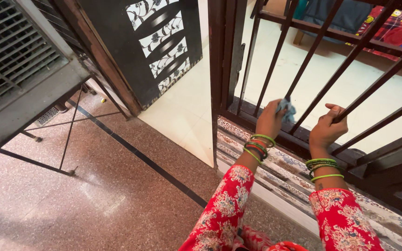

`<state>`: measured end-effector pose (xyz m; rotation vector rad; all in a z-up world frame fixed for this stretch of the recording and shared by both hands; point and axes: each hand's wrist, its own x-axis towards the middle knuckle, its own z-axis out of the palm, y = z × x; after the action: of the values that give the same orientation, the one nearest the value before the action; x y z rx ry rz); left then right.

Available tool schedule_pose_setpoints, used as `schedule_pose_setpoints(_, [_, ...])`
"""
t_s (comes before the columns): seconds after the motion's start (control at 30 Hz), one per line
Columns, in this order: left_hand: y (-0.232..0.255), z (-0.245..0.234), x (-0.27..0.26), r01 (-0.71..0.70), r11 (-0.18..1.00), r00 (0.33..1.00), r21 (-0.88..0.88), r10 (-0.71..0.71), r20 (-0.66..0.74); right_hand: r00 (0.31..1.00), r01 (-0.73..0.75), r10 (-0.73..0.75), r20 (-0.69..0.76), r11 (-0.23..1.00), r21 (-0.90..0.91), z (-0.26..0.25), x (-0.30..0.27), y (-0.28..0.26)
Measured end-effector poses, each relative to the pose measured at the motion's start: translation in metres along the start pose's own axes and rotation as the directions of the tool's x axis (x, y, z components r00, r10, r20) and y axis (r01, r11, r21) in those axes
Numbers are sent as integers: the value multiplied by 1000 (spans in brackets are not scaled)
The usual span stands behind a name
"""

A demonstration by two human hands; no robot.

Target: The person sits on the floor and wipes a dark brown metal railing with a blue cloth. They clean the vertical bars and the horizontal frame of the railing, moving the cloth back and forth along the surfaces.

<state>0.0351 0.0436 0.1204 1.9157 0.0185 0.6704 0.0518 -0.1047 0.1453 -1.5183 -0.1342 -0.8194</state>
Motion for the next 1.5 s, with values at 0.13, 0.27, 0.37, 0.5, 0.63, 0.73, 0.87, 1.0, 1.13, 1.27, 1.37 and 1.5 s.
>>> schedule_pose_setpoints(0.13, [-35,-5,-25,18,997,997,69,-23,69,1000,21,-21,15,1000,-14,-1,0,-2])
schedule_pose_setpoints(0.27, [-42,-2,-34,-60,997,998,54,60,9,1000,0,1,16,999,-33,-1,-1,-2])
schedule_pose_setpoints(0.37, [-27,-1,-33,137,983,988,-120,-144,-48,1000,4,-4,9,999,-42,-2,-1,-2])
schedule_pose_setpoints(0.5, [7,1,-28,156,936,951,-315,-228,-208,1000,14,-14,13,1000,-25,-1,-1,-4])
schedule_pose_setpoints(0.63, [41,-4,0,142,923,917,-357,-258,-305,1000,3,-3,-6,999,-39,0,-1,-4])
schedule_pose_setpoints(0.73, [68,-15,19,9,921,894,-389,-182,-409,999,42,-42,-4,998,-51,-1,-1,-5])
schedule_pose_setpoints(0.87, [108,-24,53,-139,889,909,-437,-61,-412,999,48,-48,5,998,-36,-2,-2,-6])
schedule_pose_setpoints(1.0, [142,-31,77,-197,924,951,-327,99,-294,999,-32,32,-3,999,6,0,-2,-5])
schedule_pose_setpoints(1.13, [129,-43,76,-277,937,945,-211,226,-236,1000,19,-19,5,1000,13,0,-1,-4])
schedule_pose_setpoints(1.27, [73,-40,47,-375,927,910,-24,363,-201,999,43,-42,19,998,-56,-2,-2,-7])
schedule_pose_setpoints(1.37, [20,-31,31,-196,936,980,292,193,41,1000,18,-17,16,998,-56,-2,-3,-9])
schedule_pose_setpoints(1.5, [-35,-27,0,-436,758,892,486,437,119,1000,9,-8,4,999,-45,0,-2,-9])
